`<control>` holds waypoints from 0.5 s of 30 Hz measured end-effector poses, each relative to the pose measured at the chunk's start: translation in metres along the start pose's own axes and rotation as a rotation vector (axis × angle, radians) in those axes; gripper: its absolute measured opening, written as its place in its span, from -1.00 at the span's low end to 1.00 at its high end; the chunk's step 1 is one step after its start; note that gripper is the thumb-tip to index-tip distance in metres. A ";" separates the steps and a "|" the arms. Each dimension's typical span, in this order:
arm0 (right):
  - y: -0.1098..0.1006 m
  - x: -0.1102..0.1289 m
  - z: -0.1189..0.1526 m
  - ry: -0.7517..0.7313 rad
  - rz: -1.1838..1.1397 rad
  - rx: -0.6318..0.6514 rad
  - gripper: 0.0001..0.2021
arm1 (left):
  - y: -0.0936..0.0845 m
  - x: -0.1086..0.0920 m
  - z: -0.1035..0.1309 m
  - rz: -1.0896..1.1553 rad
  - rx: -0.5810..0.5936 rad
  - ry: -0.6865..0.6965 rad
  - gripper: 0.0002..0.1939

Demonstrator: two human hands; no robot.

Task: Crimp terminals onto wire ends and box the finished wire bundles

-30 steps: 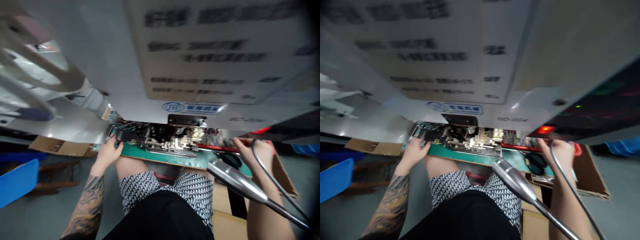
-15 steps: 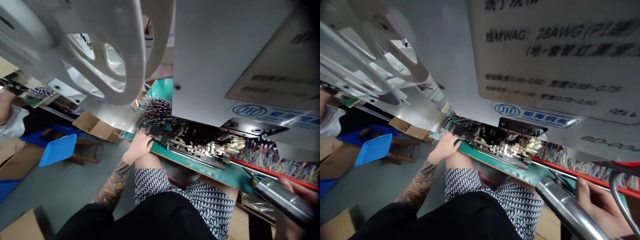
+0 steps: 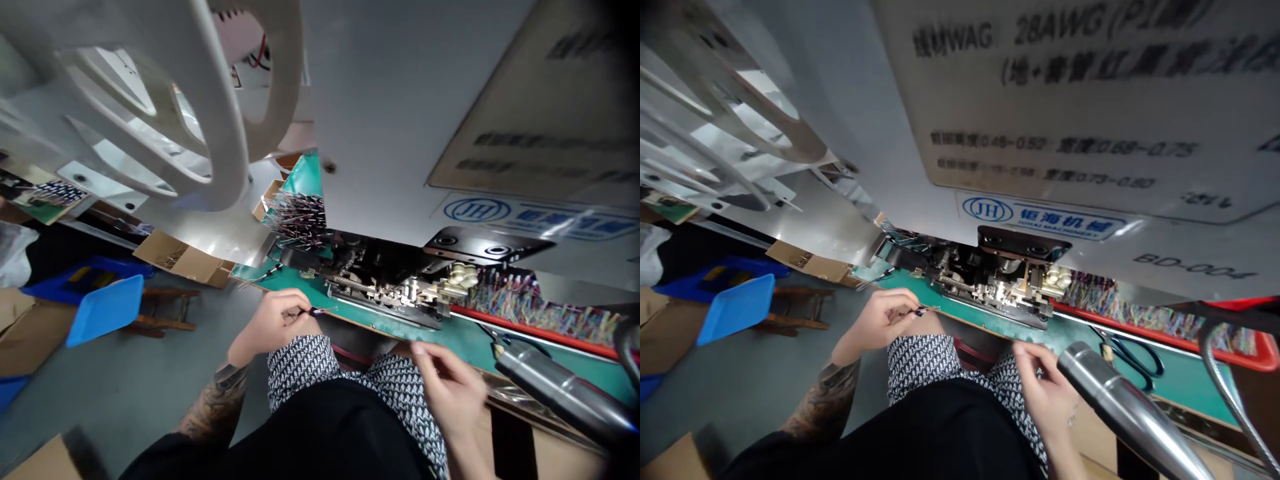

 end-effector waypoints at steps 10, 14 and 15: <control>0.057 0.047 -0.012 0.246 -0.382 0.286 -0.76 | 0.095 -0.039 -0.010 0.695 0.249 -0.350 -0.91; 0.056 0.061 -0.023 0.326 -0.366 0.342 -0.69 | 0.095 -0.044 -0.014 0.610 0.200 -0.288 -0.94; 0.057 0.063 -0.025 0.331 -0.357 0.337 -0.67 | 0.093 -0.045 -0.016 0.568 0.164 -0.250 -0.94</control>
Point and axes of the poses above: each hand's wrist, its own z-axis away from the middle knuckle, its own y-axis out of the palm, x = y × z, the point moved 3 cm from there along -z, towards the middle knuckle, and after that the axes turned 7 degrees about -z, right-handed, at the moved point
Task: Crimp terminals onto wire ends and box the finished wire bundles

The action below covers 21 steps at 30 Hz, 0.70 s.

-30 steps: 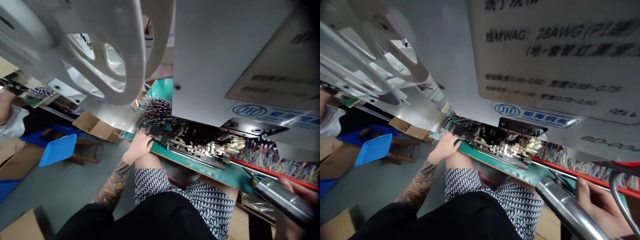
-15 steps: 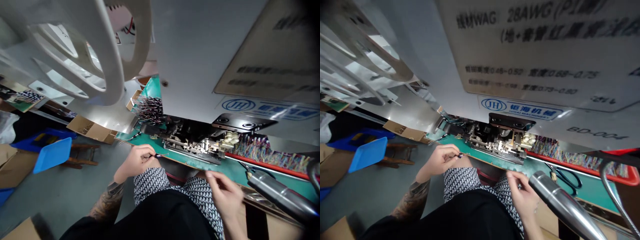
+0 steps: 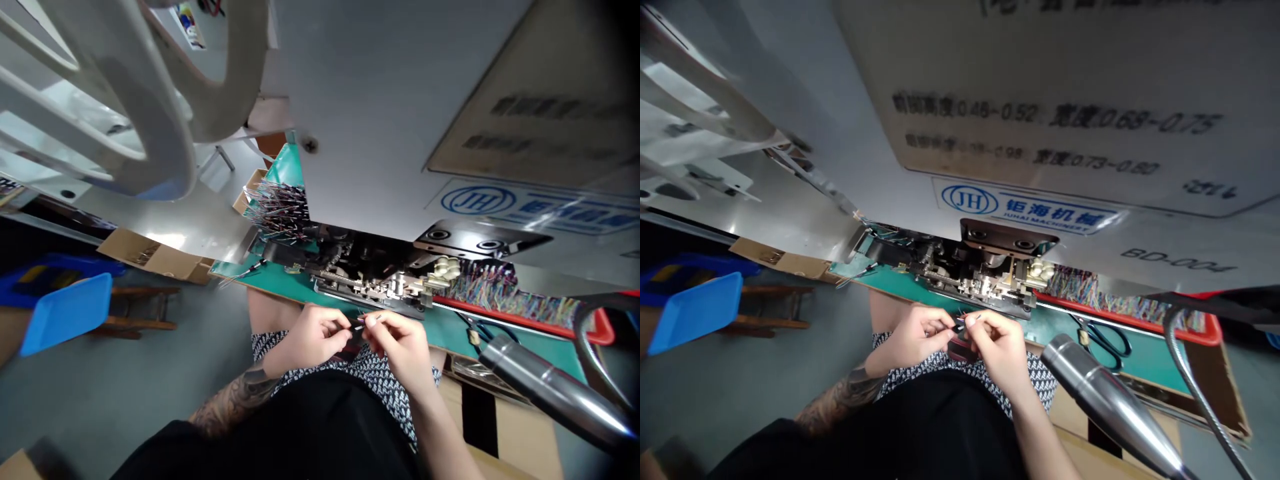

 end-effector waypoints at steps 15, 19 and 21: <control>0.008 0.000 -0.015 -0.118 -0.134 -0.318 -0.60 | 0.006 -0.026 -0.012 -0.454 -0.508 0.509 -0.85; 0.012 0.011 -0.014 -0.089 -0.074 -0.310 -0.50 | 0.006 -0.026 -0.013 -0.467 -0.521 0.490 -0.87; 0.014 0.014 -0.014 -0.081 -0.048 -0.309 -0.48 | 0.005 -0.025 -0.013 -0.473 -0.536 0.485 -0.89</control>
Point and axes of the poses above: each hand's wrist, its own z-axis away from the middle knuckle, its own y-axis out of the palm, x = y × z, the point moved 3 cm from there along -z, towards the middle knuckle, and after that the axes turned 7 degrees about -z, right-handed, at the moved point
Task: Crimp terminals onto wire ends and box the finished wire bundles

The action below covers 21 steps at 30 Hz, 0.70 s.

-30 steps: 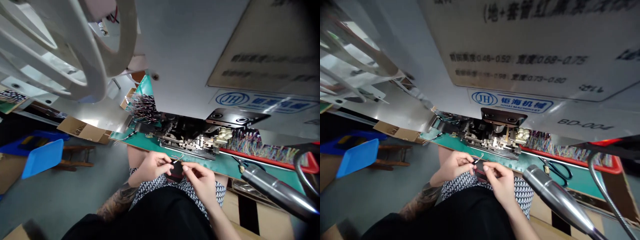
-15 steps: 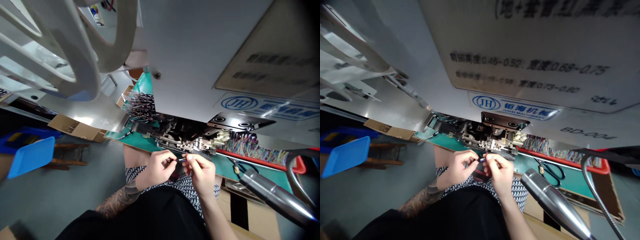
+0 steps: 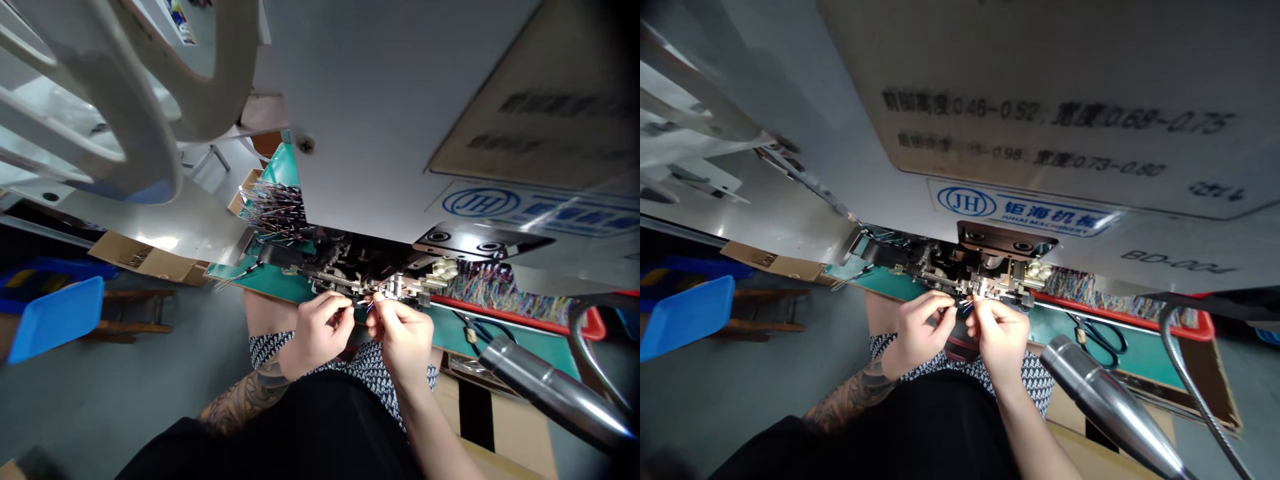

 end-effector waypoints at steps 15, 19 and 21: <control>0.001 0.002 0.000 -0.066 0.062 -0.020 -0.51 | -0.005 -0.005 -0.006 -0.145 -0.037 0.132 -0.84; -0.003 0.006 0.001 -0.037 0.068 -0.021 -0.61 | -0.008 -0.002 -0.007 -0.181 -0.001 0.223 -0.82; -0.007 0.007 0.001 -0.001 0.077 0.029 -0.65 | -0.010 -0.001 -0.007 -0.148 0.047 0.243 -0.82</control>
Point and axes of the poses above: each hand's wrist, its own z-axis away from the middle knuckle, its own y-axis out of the palm, x = y × z, the point moved 3 cm from there along -z, towards the middle knuckle, and after that the axes turned 7 degrees about -z, right-handed, at the moved point
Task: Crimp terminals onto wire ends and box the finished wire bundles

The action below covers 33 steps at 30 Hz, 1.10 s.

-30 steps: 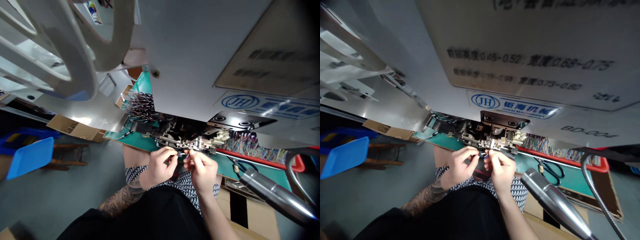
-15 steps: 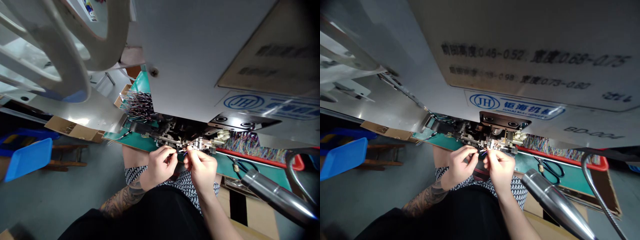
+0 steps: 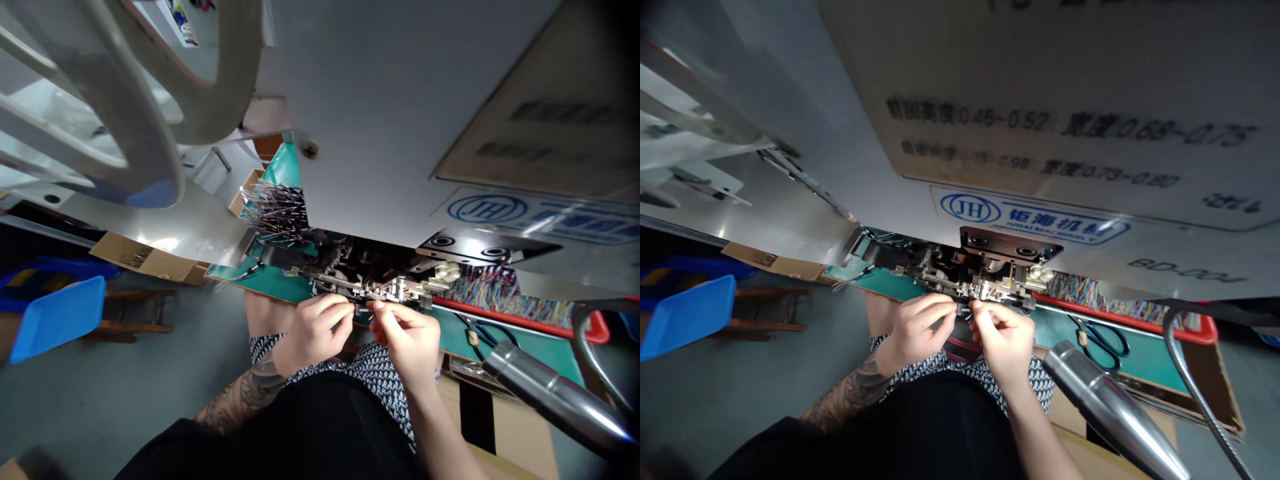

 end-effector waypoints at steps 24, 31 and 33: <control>-0.015 -0.013 0.000 -0.389 0.154 0.029 -0.78 | 0.011 0.010 0.011 0.592 0.277 -0.501 -0.91; -0.006 -0.021 0.002 -0.252 0.034 -0.144 -0.70 | 0.014 0.003 0.011 0.385 0.166 -0.336 -0.96; -0.002 -0.019 0.002 -0.184 -0.020 -0.165 -0.63 | 0.012 0.000 0.009 0.320 0.112 -0.301 -0.94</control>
Point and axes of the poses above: each hand's wrist, its own z-axis away from the middle knuckle, its own y-axis out of the palm, x = y × z, the point moved 3 cm from there along -z, towards the middle knuckle, and after that the axes turned 7 degrees about -z, right-handed, at the moved point
